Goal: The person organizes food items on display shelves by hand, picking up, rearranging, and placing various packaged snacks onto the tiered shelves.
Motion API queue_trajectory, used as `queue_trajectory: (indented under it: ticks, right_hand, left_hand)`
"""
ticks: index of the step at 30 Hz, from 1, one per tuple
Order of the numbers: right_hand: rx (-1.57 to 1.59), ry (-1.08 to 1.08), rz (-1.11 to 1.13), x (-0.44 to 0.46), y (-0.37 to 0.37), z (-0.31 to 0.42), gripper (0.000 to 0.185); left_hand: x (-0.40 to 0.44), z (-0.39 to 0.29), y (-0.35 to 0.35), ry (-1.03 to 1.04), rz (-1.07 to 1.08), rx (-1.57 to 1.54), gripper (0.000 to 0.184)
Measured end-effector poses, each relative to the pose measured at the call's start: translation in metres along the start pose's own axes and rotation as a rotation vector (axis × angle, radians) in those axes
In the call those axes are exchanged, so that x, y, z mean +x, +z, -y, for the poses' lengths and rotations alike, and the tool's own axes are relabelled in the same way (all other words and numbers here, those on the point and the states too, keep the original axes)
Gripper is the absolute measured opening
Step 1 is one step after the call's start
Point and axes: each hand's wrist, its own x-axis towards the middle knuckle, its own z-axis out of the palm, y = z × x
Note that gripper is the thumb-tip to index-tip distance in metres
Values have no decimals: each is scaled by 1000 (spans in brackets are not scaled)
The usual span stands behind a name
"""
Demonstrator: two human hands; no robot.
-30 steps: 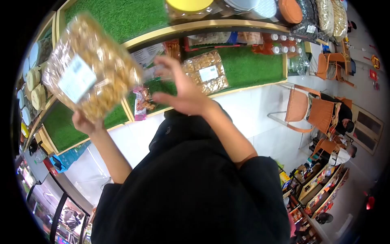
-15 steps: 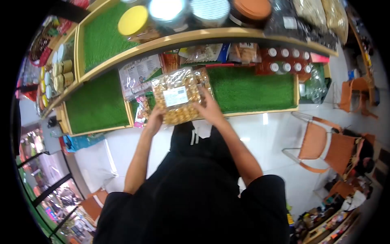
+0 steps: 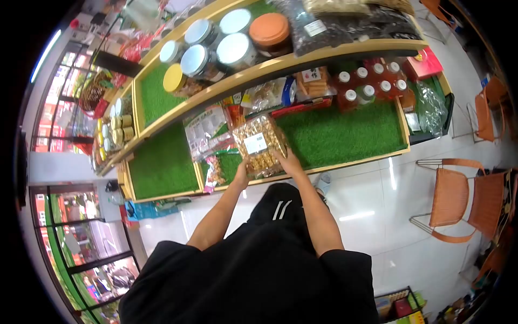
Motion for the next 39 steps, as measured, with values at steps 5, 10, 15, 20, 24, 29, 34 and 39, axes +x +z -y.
queue_trajectory:
  ticks: [5, 10, 15, 20, 24, 29, 34, 39]
  right_hand:
    - [71, -40, -29, -23, -6, 3, 74]
    - [30, -71, -75, -31, -2, -14, 72]
    - [-177, -95, -155, -21, 14, -24, 66]
    - [-183, -148, -186, -39, 26, -13, 58]
    - [-151, -162, -189, -89, 31, 15, 56]
    - [-19, -58, -166, -140, 14, -9, 36]
    - [-14, 256, -13, -188, 29, -3, 57]
    - [-59, 328, 241, -159, 33, 12, 57]
  left_hand:
    - [-12, 4, -1, 10, 0, 61, 31]
    - [-13, 16, 1, -23, 14, 94, 51]
    - [-25, 12, 11, 89, -120, 263, 54]
    - [-41, 21, -7, 407, -71, 383, 63]
    - [-47, 45, -17, 409, 91, 124, 65]
    - [-84, 58, -30, 560, 189, 217, 71]
    - [-82, 62, -45, 433, 291, 689, 65]
    - [-134, -6, -82, 283, 380, 639, 65]
